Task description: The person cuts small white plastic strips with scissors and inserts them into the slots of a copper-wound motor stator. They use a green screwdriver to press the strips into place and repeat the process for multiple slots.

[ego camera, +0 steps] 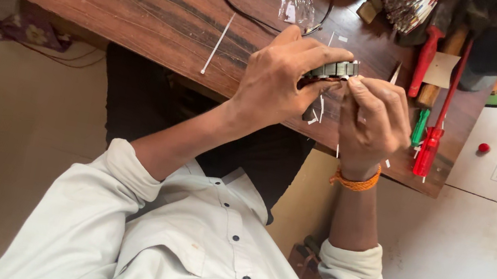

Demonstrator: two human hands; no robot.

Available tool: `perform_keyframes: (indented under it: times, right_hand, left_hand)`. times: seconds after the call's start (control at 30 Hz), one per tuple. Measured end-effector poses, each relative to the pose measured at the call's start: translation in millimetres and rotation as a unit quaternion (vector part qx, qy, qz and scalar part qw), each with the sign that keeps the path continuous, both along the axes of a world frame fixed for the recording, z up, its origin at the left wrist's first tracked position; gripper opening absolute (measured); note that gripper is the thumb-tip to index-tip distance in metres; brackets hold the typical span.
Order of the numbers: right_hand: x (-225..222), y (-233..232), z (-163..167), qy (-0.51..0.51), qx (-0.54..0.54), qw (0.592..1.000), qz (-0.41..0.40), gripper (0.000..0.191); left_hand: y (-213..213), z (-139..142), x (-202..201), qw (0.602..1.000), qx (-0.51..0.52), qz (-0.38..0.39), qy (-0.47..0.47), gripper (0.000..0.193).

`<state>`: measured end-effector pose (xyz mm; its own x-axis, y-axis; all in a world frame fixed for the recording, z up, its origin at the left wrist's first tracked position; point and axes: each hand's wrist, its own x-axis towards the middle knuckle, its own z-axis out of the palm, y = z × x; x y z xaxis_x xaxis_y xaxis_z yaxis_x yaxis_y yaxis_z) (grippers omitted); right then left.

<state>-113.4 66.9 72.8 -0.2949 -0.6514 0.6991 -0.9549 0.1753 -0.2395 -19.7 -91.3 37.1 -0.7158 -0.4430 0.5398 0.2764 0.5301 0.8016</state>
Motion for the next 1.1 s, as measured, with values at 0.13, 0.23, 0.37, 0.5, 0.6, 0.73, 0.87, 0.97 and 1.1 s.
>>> perform_keyframes:
  times: [0.13,0.23,0.37,0.5,0.6,0.73,0.87,0.97,1.1]
  right_hand:
    - [-8,5,-4,-0.138,-0.041,0.990,0.007,0.017]
    - [-11,5,-12,-0.164,-0.074,0.984,-0.004,0.013]
    - [-10,3,-18,-0.138,-0.080,0.987,-0.027,0.012]
    - [-8,1,-17,-0.112,-0.074,0.990,-0.032,0.012]
    - [-7,1,-14,-0.077,-0.058,0.995,-0.007,0.017]
    - [-8,-1,-7,-0.012,-0.025,1.000,0.002,0.025]
    - [-4,-3,0,0.034,0.004,0.999,-0.006,0.027]
    - [-1,-6,3,0.063,0.016,0.998,-0.011,0.028]
    - [8,-9,4,0.084,0.033,0.996,-0.027,0.028]
  left_hand:
    - [2,0,-2,1.000,-0.007,0.005,-0.003,0.043]
    - [3,-1,-4,1.000,0.007,0.002,0.007,0.042]
    - [2,-2,-4,1.000,0.007,0.004,0.003,0.042]
    - [2,-1,-5,1.000,0.012,0.006,0.005,0.041]
    - [2,-1,-5,1.000,0.023,0.004,0.005,0.040]
    - [3,-1,-5,1.000,0.031,0.002,0.003,0.040]
    - [4,-2,-5,1.000,0.020,0.008,0.004,0.041]
    - [6,-3,-6,1.000,0.017,0.016,0.003,0.039]
    - [7,-5,-7,1.000,0.017,0.019,0.006,0.040]
